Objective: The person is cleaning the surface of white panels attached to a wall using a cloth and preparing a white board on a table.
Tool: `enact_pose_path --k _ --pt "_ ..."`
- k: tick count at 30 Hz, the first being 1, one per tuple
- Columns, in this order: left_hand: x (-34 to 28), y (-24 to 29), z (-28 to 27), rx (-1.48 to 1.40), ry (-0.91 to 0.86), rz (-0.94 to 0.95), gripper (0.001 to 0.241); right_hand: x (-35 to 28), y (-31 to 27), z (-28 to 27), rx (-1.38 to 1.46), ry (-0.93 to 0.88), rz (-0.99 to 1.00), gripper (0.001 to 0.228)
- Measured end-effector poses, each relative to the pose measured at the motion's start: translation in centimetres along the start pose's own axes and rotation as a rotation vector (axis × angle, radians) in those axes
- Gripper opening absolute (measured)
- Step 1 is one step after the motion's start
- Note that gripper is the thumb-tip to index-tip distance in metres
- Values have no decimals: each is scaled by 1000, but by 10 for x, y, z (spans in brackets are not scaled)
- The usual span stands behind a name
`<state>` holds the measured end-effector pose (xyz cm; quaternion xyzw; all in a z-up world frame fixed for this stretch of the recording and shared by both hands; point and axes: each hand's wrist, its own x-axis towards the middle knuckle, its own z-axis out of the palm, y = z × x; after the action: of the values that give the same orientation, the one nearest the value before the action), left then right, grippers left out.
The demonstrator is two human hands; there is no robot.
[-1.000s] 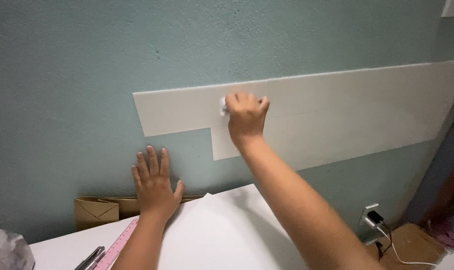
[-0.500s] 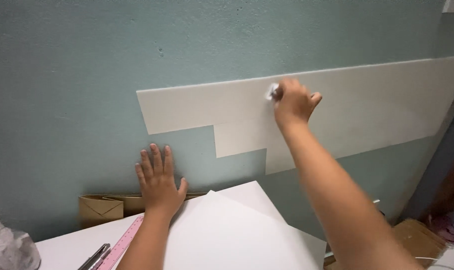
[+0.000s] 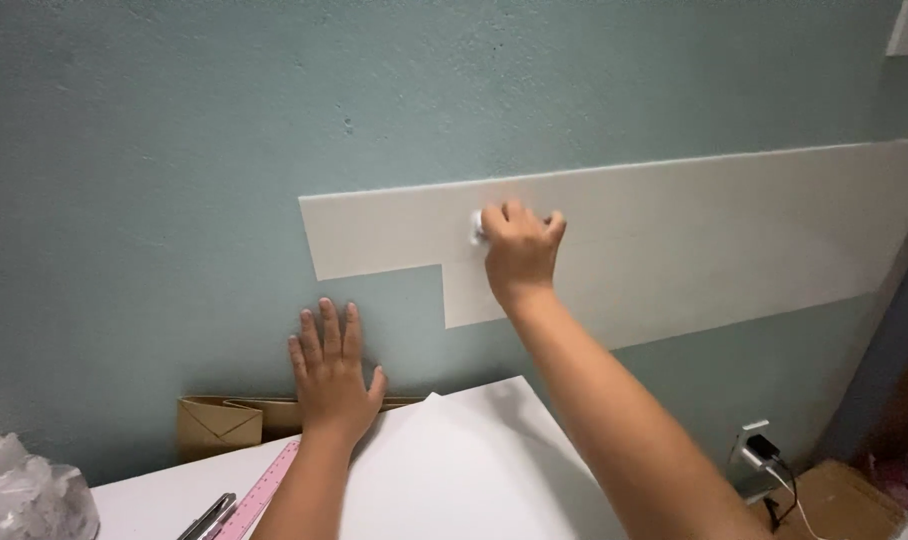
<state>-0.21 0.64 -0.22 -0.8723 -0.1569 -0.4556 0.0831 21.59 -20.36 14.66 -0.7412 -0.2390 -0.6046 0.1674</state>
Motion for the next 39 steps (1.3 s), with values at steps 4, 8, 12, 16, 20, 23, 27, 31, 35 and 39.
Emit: enact_pose_path --k 4,8,12,16,20,23,27,31,35,39 --pt "-2 -1 -1 17 1 17 111 -24 31 0 -63 -30 -50 15" --pt "-2 -2 2 26 -4 4 110 -3 82 1 -33 -187 84 40" --pt "-3 1 2 8 -15 4 110 32 65 -12 -40 -129 217 24" --pt "-1 1 2 -16 -9 -11 110 45 18 -10 -6 -90 195 25" --pt "-1 0 2 1 -27 -12 109 29 -42 -10 33 34 40 25" --pt "-1 -1 -1 -12 -42 -14 110 -11 -77 -2 44 140 -112 27" --pt "1 -2 -4 -15 -57 -13 112 -27 -51 10 44 176 -202 22" --pt "-1 -2 1 4 -50 -17 112 -16 -22 -8 -13 71 -75 24" --pt "0 -1 1 -19 -68 -14 109 11 -21 -3 45 7 70 24" --pt "0 -1 -6 -42 -73 -18 108 32 -79 -11 83 -18 60 25"
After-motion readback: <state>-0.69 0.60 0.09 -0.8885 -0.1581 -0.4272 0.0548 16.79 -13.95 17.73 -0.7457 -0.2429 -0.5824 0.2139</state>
